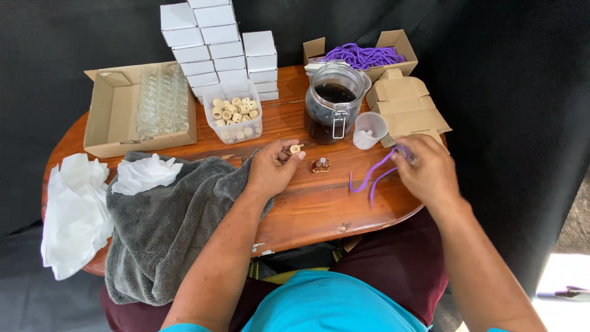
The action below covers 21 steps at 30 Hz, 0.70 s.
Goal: Filling a small perfume bottle using a syringe and assembling it with a wooden bead and cord.
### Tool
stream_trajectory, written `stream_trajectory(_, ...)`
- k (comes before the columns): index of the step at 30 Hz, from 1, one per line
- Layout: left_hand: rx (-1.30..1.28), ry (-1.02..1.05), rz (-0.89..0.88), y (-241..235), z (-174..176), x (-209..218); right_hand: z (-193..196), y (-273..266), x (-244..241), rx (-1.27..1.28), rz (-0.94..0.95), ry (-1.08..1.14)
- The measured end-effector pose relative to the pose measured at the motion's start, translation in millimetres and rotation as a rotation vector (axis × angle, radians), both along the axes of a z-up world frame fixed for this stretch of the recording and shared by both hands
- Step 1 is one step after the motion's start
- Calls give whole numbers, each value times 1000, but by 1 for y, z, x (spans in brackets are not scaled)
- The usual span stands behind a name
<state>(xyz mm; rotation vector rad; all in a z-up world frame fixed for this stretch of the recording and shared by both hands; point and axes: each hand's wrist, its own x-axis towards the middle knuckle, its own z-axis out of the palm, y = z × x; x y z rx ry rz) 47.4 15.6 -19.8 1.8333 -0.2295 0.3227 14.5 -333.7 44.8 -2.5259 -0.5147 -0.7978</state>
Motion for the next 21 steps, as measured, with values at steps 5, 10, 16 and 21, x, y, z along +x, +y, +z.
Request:
stream_trajectory(5,-3,10,6,0,-3,-1,-19,15,-24,-92,25,9)
stream_trajectory(10,4,-11,9,-1,-8,3,-27,28,-39,-116,22,69)
stream_trajectory(16,-23,-11,-2,-1,-9,3,-39,42,-36,-193,35,84)
stream_trajectory(21,5,1,4,-1,-8,3,-27,68,-31,-130,22,132)
